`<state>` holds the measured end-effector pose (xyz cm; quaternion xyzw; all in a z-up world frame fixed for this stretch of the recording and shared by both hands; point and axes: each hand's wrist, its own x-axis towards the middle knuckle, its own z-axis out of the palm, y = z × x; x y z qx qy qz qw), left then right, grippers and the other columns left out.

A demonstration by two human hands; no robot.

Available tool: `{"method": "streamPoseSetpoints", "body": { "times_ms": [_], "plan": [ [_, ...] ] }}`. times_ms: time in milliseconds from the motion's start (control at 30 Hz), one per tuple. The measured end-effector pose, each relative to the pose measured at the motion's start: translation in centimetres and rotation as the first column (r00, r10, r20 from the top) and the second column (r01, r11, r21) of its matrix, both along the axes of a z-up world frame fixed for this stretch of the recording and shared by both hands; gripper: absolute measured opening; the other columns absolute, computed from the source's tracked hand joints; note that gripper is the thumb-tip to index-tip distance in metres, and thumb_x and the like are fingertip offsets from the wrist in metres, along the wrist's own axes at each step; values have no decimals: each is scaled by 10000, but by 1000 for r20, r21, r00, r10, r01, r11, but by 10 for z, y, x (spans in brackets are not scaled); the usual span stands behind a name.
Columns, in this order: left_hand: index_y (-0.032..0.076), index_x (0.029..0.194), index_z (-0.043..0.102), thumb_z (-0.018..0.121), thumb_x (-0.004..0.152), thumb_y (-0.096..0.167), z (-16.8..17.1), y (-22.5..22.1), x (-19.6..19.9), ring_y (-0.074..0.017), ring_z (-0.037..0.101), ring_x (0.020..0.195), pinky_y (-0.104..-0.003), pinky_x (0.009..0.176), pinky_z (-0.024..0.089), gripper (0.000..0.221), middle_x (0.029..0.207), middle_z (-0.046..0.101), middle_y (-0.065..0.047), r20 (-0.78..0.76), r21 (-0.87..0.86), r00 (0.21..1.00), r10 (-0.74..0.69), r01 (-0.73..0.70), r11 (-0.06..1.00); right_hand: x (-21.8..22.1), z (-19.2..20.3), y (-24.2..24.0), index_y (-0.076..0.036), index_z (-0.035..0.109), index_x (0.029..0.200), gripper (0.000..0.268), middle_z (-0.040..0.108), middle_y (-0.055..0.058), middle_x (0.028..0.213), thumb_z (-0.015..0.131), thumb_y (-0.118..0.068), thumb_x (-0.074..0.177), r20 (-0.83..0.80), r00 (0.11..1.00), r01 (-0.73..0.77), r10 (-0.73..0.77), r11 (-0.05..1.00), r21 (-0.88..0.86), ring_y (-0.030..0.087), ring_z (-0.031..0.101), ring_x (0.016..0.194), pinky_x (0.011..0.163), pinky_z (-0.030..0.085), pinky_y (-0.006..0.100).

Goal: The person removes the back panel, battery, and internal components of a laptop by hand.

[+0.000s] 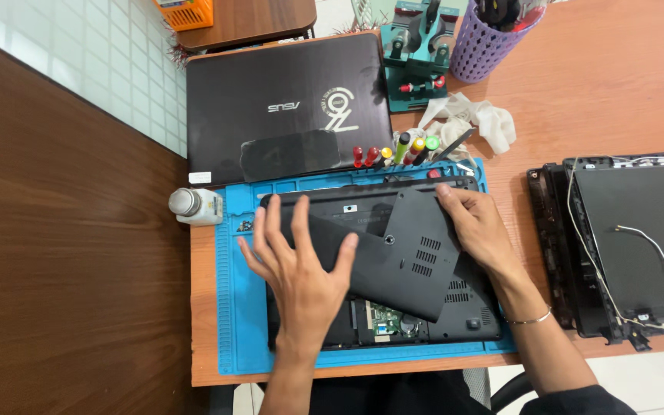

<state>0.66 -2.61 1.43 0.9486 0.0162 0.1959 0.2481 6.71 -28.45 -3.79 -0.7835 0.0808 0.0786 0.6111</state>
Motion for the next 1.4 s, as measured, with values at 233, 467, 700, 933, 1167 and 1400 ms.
{"method": "streamPoseSetpoints", "body": {
  "times_ms": [233, 467, 700, 933, 1167, 1400],
  "plan": [
    [51, 1429, 490, 795, 761, 525, -4, -5, -12, -440, 246, 1434, -733, 1108, -27, 874, 1502, 362, -247, 2, -27, 996, -89, 89, 996, 2, 1, -7, -8, 668, 808, 469, 521, -86, 662, 538, -374, 1072, 47, 999, 6, -8, 999, 46, 1, 379, 586, 478, 293, 229],
    [74, 1238, 675, 633, 970, 287, -17, 29, -9, -198, 648, 1049, -475, 1150, 259, 345, 969, 735, -37, -207, -361, 978, -5, -72, 930, 5, -4, -19, -28, 676, 810, 481, 496, -60, 612, 514, -395, 1076, 54, 993, -105, 107, 994, -39, 21, 416, 531, 444, 330, 233],
    [21, 1085, 742, 657, 953, 270, -20, 43, -10, -161, 705, 867, -320, 826, 538, 294, 865, 754, -68, -273, -612, 962, 2, -176, 771, 4, 7, -26, -50, 646, 882, 419, 600, 18, 622, 486, -406, 1037, -131, 975, -136, 180, 947, 292, 98, 544, 463, 407, 387, 243],
    [-29, 1067, 740, 675, 971, 217, -25, 53, -10, -135, 675, 838, -298, 897, 536, 272, 820, 731, -74, -154, -663, 988, -31, -80, 745, -15, 22, -21, -47, 612, 1101, 261, 650, 18, 871, 691, -169, 884, 72, 985, -171, 155, 912, 374, 71, 621, 755, 620, 516, 241],
    [-22, 1036, 749, 676, 957, 201, -29, 50, -11, -113, 681, 808, -285, 903, 535, 248, 798, 734, -51, -186, -687, 979, -87, -66, 723, -23, 6, -19, -24, 645, 1129, 293, 620, 41, 844, 676, -288, 1007, 30, 999, 7, -24, 882, 472, 93, 586, 695, 585, 493, 258],
    [-27, 1054, 740, 687, 951, 183, -33, 50, -13, -111, 651, 773, -282, 815, 529, 239, 755, 715, -64, -230, -692, 968, -105, -87, 716, -29, 25, -10, -52, 623, 957, 247, 608, 5, 670, 738, -263, 898, -7, 1000, 26, -25, 999, 39, 68, 485, 505, 456, 377, 247]
  ]
}}
